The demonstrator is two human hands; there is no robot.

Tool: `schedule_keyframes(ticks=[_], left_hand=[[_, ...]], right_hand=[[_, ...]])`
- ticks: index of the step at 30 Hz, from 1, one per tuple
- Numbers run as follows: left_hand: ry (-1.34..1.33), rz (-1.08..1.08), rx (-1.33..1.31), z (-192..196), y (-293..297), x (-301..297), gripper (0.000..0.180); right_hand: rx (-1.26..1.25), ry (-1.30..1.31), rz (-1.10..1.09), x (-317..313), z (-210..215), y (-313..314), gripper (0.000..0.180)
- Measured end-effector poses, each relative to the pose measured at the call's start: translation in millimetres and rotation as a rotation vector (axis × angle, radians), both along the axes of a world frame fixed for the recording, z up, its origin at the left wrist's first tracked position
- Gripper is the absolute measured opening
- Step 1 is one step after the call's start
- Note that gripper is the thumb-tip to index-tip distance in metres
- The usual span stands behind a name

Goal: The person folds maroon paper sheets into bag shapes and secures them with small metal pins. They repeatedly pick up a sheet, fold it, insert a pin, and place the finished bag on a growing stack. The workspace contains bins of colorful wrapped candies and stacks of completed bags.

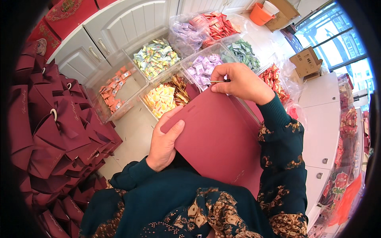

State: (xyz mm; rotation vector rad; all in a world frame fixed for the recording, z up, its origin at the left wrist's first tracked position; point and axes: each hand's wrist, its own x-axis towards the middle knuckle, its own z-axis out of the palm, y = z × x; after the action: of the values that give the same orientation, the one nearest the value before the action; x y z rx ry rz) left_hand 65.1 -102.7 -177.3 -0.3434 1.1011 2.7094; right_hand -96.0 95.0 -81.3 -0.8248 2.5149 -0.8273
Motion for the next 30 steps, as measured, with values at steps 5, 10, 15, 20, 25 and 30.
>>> schedule_keyframes(ticks=[5, 10, 15, 20, 25, 30], left_hand=[[-0.006, 0.004, 0.002, -1.6, -3.4, 0.1, 0.04], [0.058, -0.019, -0.134, -6.2, -12.3, 0.5, 0.038], [0.434, -0.007, -0.767, -9.8, -32.1, -13.6, 0.031], [0.441, -0.051, -0.824, 1.6, -40.6, -20.3, 0.026], [0.556, -0.17, -0.904, 20.3, -45.0, -43.5, 0.027], [0.732, -0.243, -1.116, 37.5, -49.9, -57.0, 0.021]], right_hand=[[0.043, 0.212, 0.058, 9.1, 8.8, -4.2, 0.019], [0.037, 0.253, 0.067, 13.7, 16.2, -7.7, 0.018], [0.067, 0.282, 0.066, 17.6, 22.1, -11.3, 0.017], [0.005, 0.156, 0.014, 20.4, 24.1, -11.2, 0.014], [-0.181, -0.012, -0.042, 24.7, 29.7, -9.9, 0.013], [-0.337, -0.161, -0.071, 29.0, 35.0, -9.7, 0.013]])
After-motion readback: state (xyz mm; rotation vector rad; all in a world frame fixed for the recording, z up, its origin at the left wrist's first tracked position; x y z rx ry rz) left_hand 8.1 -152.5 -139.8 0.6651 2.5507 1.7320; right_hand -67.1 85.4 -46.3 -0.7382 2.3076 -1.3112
